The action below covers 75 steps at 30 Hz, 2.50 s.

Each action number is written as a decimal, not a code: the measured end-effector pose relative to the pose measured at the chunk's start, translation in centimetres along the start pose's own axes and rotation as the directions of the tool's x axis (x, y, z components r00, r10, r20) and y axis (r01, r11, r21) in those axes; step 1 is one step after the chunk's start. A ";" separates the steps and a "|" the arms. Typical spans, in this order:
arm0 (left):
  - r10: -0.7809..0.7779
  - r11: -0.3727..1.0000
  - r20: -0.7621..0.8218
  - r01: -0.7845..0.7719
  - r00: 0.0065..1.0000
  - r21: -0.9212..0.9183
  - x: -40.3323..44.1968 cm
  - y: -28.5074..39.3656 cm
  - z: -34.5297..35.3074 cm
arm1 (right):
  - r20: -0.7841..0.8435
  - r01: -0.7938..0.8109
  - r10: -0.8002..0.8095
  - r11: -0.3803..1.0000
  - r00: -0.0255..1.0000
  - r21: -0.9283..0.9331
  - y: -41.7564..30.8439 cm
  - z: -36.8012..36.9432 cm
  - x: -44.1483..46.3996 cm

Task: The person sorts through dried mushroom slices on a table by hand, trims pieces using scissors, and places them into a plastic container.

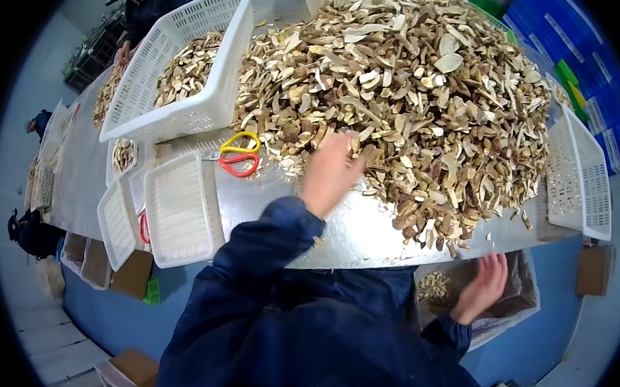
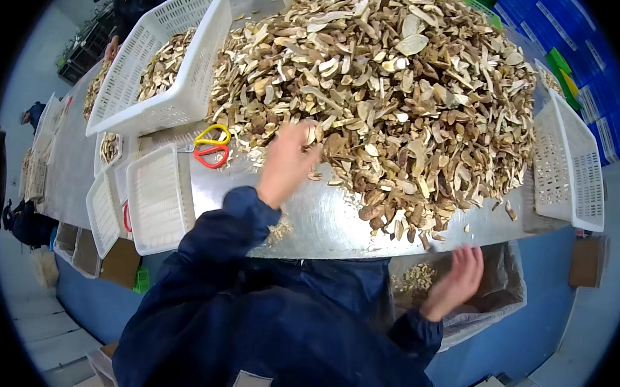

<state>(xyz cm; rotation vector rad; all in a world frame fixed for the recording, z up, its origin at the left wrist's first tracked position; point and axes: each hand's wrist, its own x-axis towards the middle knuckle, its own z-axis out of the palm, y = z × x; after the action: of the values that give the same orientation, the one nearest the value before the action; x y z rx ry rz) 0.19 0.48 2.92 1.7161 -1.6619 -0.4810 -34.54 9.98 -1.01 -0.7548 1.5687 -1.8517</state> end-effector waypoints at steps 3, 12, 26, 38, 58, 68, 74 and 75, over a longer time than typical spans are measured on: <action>-0.002 0.983 -0.148 0.029 0.989 0.182 0.9 -4.7 0.5 | 0.436 -0.040 0.027 0.999 0.900 0.021 -1.8 10.2 -1.5; -0.113 0.993 -0.060 0.110 0.992 -0.047 -3.8 -8.3 -2.2 | 0.943 0.797 -0.211 0.598 0.256 -0.083 2.5 26.8 -6.0; -0.188 -0.514 0.678 0.517 0.711 -0.685 -13.5 -8.1 -2.9 | 0.943 0.520 0.121 0.809 0.311 -0.275 3.3 24.0 -7.1; -0.348 -0.351 0.609 0.504 0.712 -0.789 -11.3 -7.4 -4.1 | 0.922 0.758 0.042 0.557 0.384 -0.341 4.8 25.3 -9.0; -0.110 -0.708 0.652 0.401 0.750 -0.581 -13.3 -8.6 -1.2 | 0.854 0.610 0.207 0.621 0.477 -0.492 4.6 21.4 -9.8; -0.229 -0.566 0.672 0.465 0.704 -0.680 -13.3 -6.8 -1.5 | 0.876 0.595 0.253 0.654 0.411 -0.467 1.9 20.6 -11.2; -0.247 -0.584 0.603 0.380 0.759 -0.717 -13.5 -7.6 -2.5 | 0.899 0.727 0.125 0.546 0.420 -0.416 4.9 20.7 -12.2; -0.260 -0.586 0.597 0.368 0.759 -0.722 -13.5 -7.6 -2.6 | 0.873 0.657 0.156 0.601 0.462 -0.455 4.7 20.9 -11.8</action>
<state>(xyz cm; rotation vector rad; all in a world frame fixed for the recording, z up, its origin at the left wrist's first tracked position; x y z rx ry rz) 5.88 13.74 -3.20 0.5342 0.1817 -1.7297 -10.83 4.55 -3.21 -2.0819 1.4411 -0.5013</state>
